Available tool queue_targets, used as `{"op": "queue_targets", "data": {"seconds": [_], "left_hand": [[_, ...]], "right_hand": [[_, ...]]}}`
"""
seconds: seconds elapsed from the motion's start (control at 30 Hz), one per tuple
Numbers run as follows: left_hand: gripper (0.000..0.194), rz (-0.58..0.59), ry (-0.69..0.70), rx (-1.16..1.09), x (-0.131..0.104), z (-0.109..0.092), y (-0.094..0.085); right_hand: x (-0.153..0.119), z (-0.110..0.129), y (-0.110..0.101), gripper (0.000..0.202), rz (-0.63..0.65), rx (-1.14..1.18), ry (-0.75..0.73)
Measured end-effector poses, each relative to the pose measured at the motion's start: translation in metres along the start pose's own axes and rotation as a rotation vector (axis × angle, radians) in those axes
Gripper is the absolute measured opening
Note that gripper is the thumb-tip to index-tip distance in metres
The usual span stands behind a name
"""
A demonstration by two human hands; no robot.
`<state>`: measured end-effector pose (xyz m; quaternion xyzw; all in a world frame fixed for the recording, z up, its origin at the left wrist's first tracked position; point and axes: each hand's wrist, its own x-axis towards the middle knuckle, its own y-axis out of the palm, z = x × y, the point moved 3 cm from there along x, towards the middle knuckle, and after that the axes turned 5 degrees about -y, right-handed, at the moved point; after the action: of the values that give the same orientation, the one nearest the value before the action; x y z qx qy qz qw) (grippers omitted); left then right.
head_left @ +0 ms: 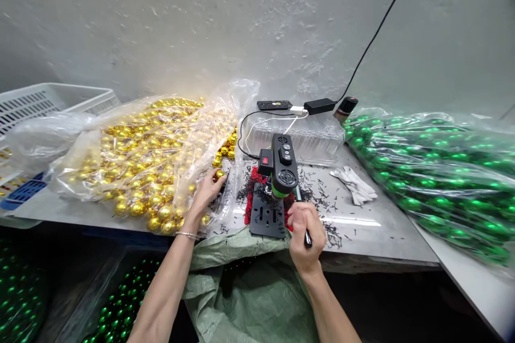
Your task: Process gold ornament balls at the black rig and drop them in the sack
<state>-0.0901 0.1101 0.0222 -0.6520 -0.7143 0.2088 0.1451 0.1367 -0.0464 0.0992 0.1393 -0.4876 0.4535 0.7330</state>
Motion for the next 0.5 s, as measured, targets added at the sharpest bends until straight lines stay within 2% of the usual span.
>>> {"op": "queue_targets", "data": {"seconds": [0.07,0.1,0.17,0.27,0.33,0.4,0.5], "left_hand": [[0.046,0.153,-0.059,-0.388,-0.015,-0.004,0.013],[0.049,0.216,-0.086,-0.512,-0.026,-0.007,0.021],[0.054,0.302,-0.115,-0.613,-0.048,-0.011,0.038],[0.060,0.381,-0.120,-0.566,-0.075,-0.011,0.065],[0.062,0.381,-0.073,-0.486,-0.086,-0.008,0.081],[0.056,0.331,0.031,-0.373,-0.091,-0.005,0.090],[0.040,0.237,0.218,-0.142,-0.094,-0.005,0.096]], "right_hand": [[0.000,0.000,0.000,0.026,0.004,-0.006,-0.001],[0.000,0.000,-0.001,0.026,0.005,-0.010,0.000],[0.000,0.000,-0.002,0.026,0.007,-0.016,0.002],[0.002,0.002,-0.003,0.026,0.021,-0.025,0.002],[0.004,0.003,-0.004,0.026,0.033,-0.033,-0.006],[0.006,0.003,-0.005,0.025,0.043,-0.039,-0.018],[0.006,0.004,-0.005,0.025,0.047,-0.038,-0.026]]}}
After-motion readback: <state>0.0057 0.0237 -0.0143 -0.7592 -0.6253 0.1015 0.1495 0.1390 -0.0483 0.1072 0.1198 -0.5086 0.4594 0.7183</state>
